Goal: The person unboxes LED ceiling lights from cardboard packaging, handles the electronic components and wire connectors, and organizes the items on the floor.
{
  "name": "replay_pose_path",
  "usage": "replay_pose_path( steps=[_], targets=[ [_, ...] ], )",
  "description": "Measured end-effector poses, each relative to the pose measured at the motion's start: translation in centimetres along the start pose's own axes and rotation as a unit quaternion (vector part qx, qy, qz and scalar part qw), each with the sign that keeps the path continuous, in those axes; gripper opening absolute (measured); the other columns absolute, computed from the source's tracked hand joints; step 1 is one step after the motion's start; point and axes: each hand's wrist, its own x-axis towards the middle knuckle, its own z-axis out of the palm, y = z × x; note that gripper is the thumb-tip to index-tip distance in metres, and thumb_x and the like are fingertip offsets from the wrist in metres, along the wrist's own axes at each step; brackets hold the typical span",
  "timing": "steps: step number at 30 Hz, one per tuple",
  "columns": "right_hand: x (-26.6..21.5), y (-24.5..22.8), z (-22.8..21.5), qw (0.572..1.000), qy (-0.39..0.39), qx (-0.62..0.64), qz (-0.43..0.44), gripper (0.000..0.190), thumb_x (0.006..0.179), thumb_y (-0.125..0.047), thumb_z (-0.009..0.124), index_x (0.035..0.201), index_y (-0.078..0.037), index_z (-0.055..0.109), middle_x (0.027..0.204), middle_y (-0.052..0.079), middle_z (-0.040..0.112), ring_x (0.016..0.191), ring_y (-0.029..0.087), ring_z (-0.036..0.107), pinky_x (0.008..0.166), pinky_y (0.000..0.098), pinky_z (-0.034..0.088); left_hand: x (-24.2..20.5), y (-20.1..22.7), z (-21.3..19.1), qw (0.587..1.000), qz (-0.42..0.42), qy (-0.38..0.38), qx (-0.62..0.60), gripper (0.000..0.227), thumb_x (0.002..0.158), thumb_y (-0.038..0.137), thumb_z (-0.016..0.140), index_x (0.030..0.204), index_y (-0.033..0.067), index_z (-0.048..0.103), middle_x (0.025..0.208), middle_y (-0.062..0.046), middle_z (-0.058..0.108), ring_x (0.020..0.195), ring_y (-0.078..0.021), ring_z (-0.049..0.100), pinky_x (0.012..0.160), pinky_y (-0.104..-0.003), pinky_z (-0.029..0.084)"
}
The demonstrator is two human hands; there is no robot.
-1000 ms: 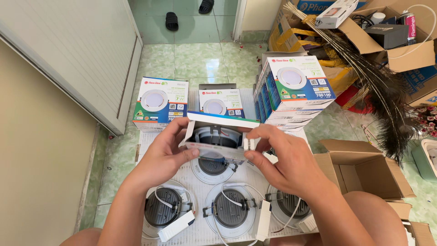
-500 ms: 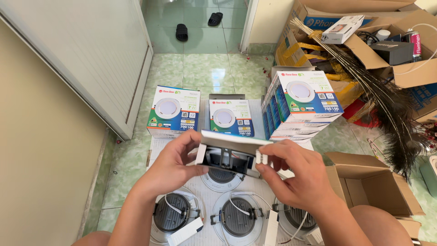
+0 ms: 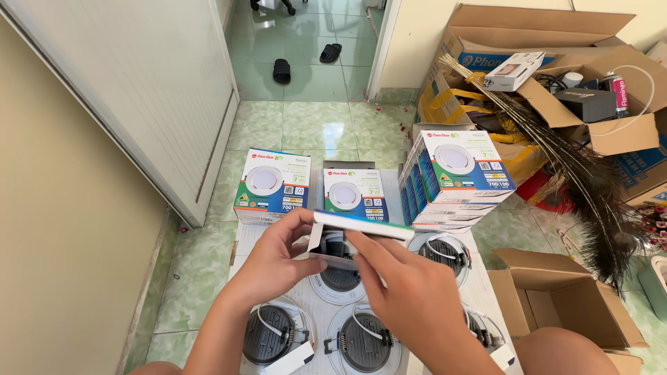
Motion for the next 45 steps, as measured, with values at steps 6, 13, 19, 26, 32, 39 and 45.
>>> replay_pose_path(
  steps=[6, 13, 19, 26, 32, 39, 45],
  targets=[
    [-0.1, 1.4, 0.4, 0.987, 0.019, 0.114, 0.113, 0.030, 0.097, -0.029, 0.081, 0.127, -0.034, 0.084, 0.112, -0.014, 0.087, 0.044, 0.008, 0.057, 0.059, 0.0243, 0.055, 0.5, -2.6, -0.4, 0.993, 0.091, -0.025, -0.076, 0.049, 0.098, -0.003, 0.083, 0.121, 0.0229, 0.048, 0.138, 0.001, 0.064, 0.137, -0.0164, 0.062, 0.099, -0.033, 0.057],
    [-0.3, 6.0, -0.1, 0.930, 0.011, 0.254, 0.266, 0.047, 0.091, -0.013, 0.081, 0.137, -0.012, 0.073, 0.126, 0.004, 0.073, 0.104, 0.013, 0.076, 0.074, 0.0292, 0.065, 0.7, -2.3, -0.3, 0.993, 0.073, -0.037, -0.088, 0.040, 0.100, -0.006, 0.076, 0.128, 0.0186, 0.062, 0.141, 0.001, 0.064, 0.136, -0.0156, 0.062, 0.096, -0.034, 0.064],
    [-1.2, 6.9, 1.0, 0.920, -0.026, 0.346, 0.179, 0.051, 0.097, -0.006, 0.076, 0.147, -0.012, 0.070, 0.142, 0.005, 0.078, 0.122, 0.017, 0.077, 0.111, 0.0334, 0.066, 0.9, -1.7, 1.2, 0.984, 0.135, 0.013, -0.118, 0.039, 0.092, 0.026, 0.088, 0.112, 0.0181, 0.055, 0.145, -0.013, 0.065, 0.124, -0.0211, 0.068, 0.099, -0.037, 0.060],
    [-1.3, 7.4, 1.7, 0.928, 0.010, 0.353, 0.115, 0.020, 0.100, -0.010, 0.080, 0.119, -0.014, 0.081, 0.129, 0.011, 0.080, 0.117, 0.020, 0.079, 0.096, 0.0298, 0.066, 0.4, -1.2, 0.9, 0.983, 0.180, 0.011, -0.030, 0.048, 0.098, 0.007, 0.080, 0.143, 0.0126, 0.064, 0.143, -0.011, 0.073, 0.141, -0.0202, 0.068, 0.117, -0.036, 0.056],
    [-1.5, 7.3, 2.1, 0.933, 0.016, 0.343, 0.108, 0.019, 0.095, -0.007, 0.083, 0.112, -0.016, 0.081, 0.126, 0.009, 0.080, 0.113, 0.019, 0.079, 0.097, 0.0308, 0.064, 0.4, -1.2, 0.6, 0.982, 0.189, 0.013, -0.005, 0.016, 0.099, 0.007, 0.081, 0.112, 0.0160, 0.080, 0.142, -0.012, 0.072, 0.138, -0.0212, 0.069, 0.113, -0.037, 0.059],
    [-1.9, 7.2, 2.4, 0.940, -0.002, 0.326, 0.104, 0.017, 0.092, -0.011, 0.084, 0.109, -0.017, 0.081, 0.137, 0.012, 0.076, 0.126, 0.022, 0.078, 0.093, 0.0316, 0.067, 0.0, -0.9, 0.5, 0.982, 0.182, 0.008, 0.038, 0.021, 0.091, 0.010, 0.090, 0.107, 0.0188, 0.078, 0.146, -0.010, 0.069, 0.142, -0.0191, 0.068, 0.118, -0.037, 0.059],
    [-2.2, 7.1, 2.9, 0.925, -0.042, 0.349, 0.145, 0.030, 0.090, -0.012, 0.087, 0.112, -0.024, 0.071, 0.146, 0.008, 0.076, 0.137, 0.020, 0.073, 0.087, 0.0348, 0.065, 0.1, -0.8, 0.7, 0.980, 0.171, 0.039, 0.091, 0.022, 0.087, 0.007, 0.093, 0.096, 0.0226, 0.080, 0.142, -0.005, 0.073, 0.128, -0.0157, 0.075, 0.109, -0.032, 0.061]
  ],
)
